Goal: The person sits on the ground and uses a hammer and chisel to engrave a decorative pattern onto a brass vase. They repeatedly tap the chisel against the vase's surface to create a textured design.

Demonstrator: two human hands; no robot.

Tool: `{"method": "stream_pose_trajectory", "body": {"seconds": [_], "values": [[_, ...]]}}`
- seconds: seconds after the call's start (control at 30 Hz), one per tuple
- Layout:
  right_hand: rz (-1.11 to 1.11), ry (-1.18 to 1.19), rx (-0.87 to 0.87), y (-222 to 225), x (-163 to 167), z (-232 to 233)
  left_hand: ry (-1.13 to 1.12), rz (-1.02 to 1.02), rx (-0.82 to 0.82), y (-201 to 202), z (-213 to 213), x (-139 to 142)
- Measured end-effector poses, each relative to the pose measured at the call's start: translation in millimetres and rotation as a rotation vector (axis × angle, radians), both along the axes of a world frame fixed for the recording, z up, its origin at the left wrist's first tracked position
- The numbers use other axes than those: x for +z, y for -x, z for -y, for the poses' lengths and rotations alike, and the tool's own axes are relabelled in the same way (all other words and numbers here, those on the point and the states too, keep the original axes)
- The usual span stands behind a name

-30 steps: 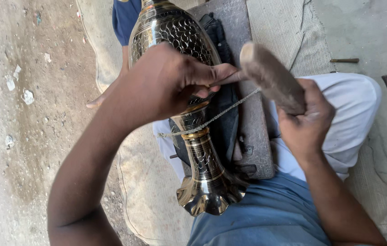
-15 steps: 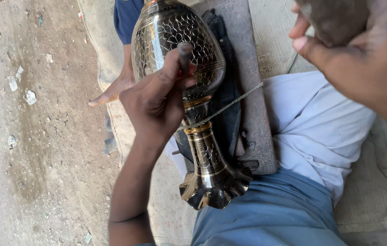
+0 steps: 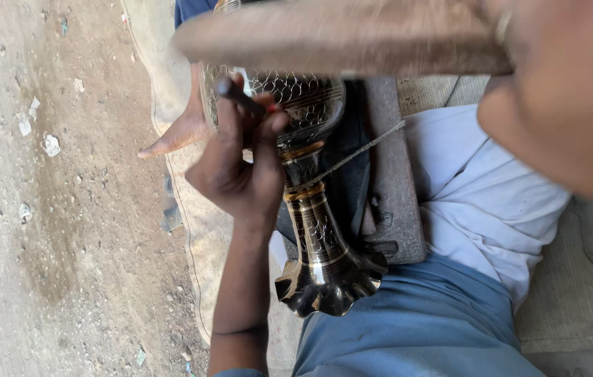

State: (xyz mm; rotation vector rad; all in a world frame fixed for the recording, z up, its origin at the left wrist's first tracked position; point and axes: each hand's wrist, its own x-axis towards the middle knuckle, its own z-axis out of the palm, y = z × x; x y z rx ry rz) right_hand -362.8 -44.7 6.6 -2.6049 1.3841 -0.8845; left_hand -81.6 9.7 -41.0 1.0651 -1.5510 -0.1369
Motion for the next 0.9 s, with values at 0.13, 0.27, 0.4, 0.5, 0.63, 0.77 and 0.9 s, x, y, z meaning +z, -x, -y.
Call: {"method": "stream_pose_trajectory", "body": {"seconds": [0.13,0.27,0.4,0.5,0.63,0.77,0.9], "values": [[-0.042,-0.017,-0.034,3,-5,6,-0.159,0.175,-0.218,-22,26,26],[-0.079,-0.084,-0.123,-7,-23,5,-0.347,0.386,-0.312,-34,34,47],[0.184,-0.142,-0.077,-16,-44,-2,-0.411,0.401,-0.403,-31,38,59],[0.658,-0.479,-0.051,-18,-55,-9,-0.377,0.439,-0.427,-27,40,67],[0.623,-0.219,-0.064,-21,-67,-23,-0.338,0.59,-0.51,-24,45,77],[0.907,-0.361,-0.099,-33,-86,-44,-0.343,0.694,-0.602,-25,57,82],[1.099,-0.349,-0.256,-47,-104,-62,-0.383,0.712,-0.731,-30,65,86]]}}
